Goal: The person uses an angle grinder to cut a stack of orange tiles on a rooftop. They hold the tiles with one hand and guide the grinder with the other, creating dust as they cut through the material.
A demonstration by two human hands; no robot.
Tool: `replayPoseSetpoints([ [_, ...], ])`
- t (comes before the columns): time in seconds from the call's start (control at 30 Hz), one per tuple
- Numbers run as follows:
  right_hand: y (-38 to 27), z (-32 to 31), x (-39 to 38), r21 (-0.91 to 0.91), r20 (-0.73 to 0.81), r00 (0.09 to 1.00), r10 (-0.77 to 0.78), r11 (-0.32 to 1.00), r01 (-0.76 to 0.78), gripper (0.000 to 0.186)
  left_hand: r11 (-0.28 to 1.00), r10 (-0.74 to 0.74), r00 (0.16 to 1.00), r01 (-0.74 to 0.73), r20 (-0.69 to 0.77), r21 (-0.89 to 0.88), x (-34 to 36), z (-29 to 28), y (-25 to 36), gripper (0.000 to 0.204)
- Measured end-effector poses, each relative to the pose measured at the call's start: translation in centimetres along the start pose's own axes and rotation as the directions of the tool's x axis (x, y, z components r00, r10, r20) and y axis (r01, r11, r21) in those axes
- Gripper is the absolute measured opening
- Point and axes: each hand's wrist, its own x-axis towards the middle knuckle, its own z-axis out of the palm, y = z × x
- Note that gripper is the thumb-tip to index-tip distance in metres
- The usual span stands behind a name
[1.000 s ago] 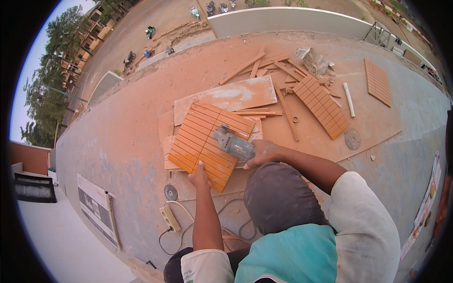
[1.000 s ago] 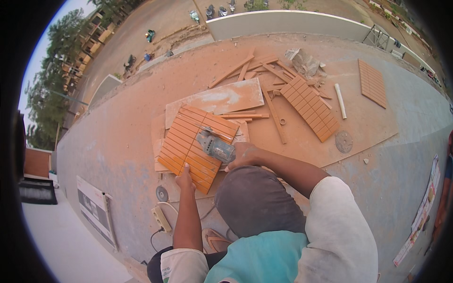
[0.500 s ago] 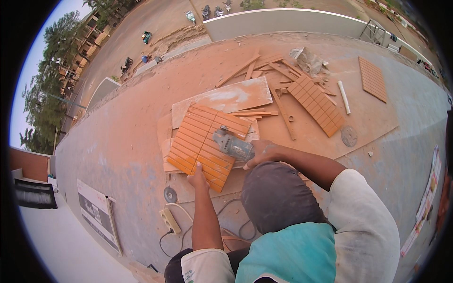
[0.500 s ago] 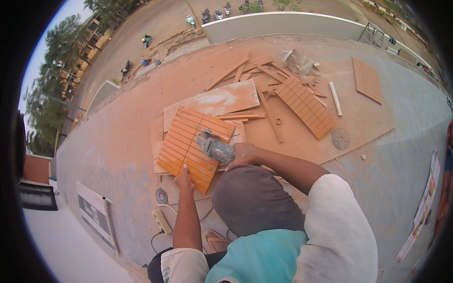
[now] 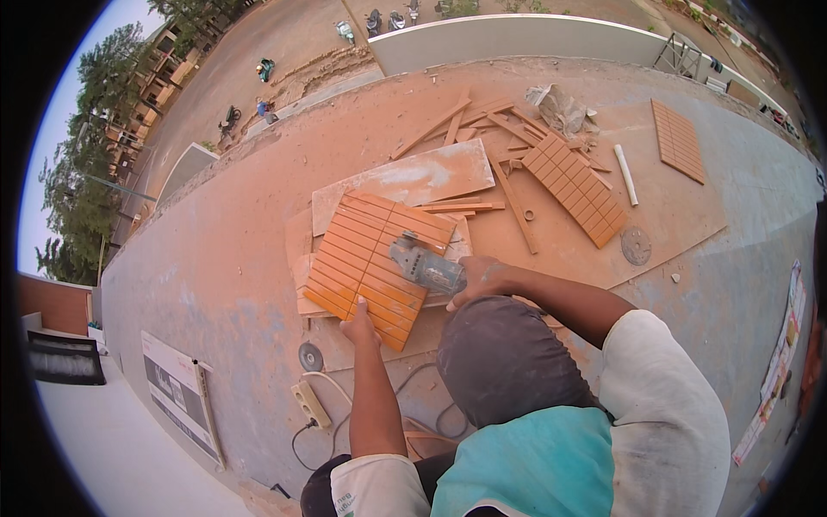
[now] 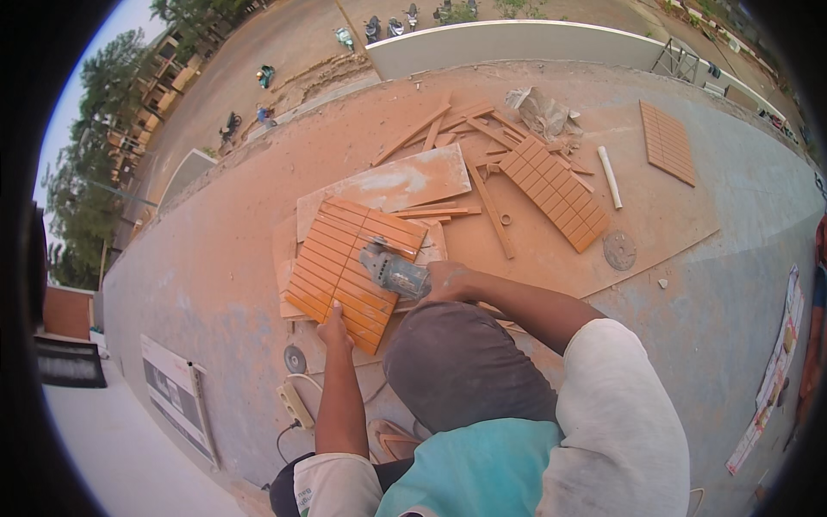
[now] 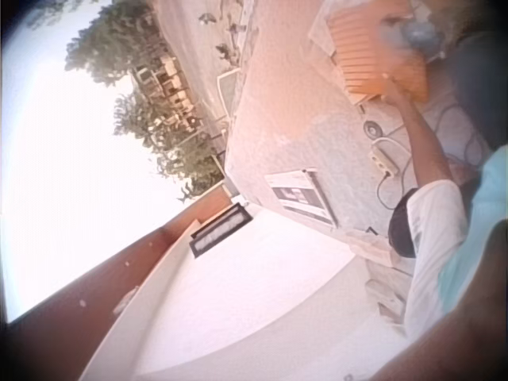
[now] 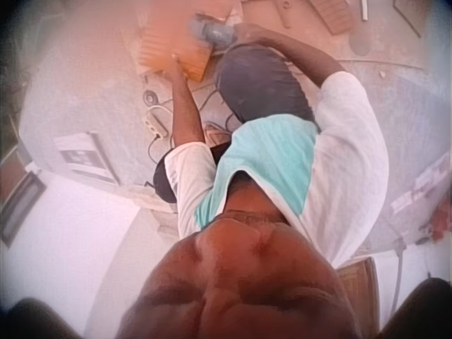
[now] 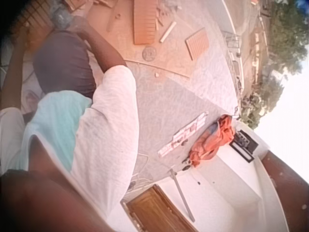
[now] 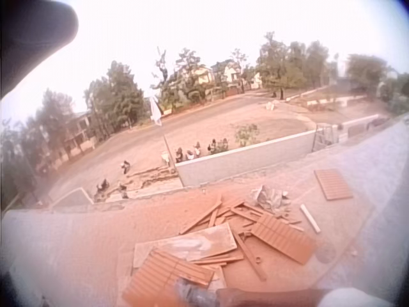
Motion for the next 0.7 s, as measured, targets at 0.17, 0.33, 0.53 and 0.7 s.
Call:
replayPoseSetpoints([
  [0.17, 0.5, 0.1, 0.1, 0.003, 0.002, 1.0, -0.009, 1.0, 0.009, 0.094, 0.999, 0.008, 1.0, -0.007, 0.02, -0.041, 0.8, -0.3, -0.6, 0.053],
  [0.33, 1.0, 0.4, 0.2, 0.003, -0.006, 1.0, -0.01, 1.0, 0.01, 0.094, 0.999, 0.004, 1.0, -0.002, 0.027, -0.04, 0.9, -0.2, -0.7, 0.054],
  [0.53, 1.3, 0.4, 0.0, 0.008, -0.005, 1.0, -0.016, 1.0, 0.016, 0.093, 1.0, 0.006, 1.0, -0.006, -0.008, -0.02, 0.8, -0.2, -0.7, 0.054],
  [0.7, 1.9, 0.7, 0.1, 0.028, -0.026, 0.999, -0.03, 0.999, 0.03, 0.093, 0.999, -0.004, 1.0, 0.004, -0.01, -0.034, 0.8, -0.1, -0.7, 0.054],
])
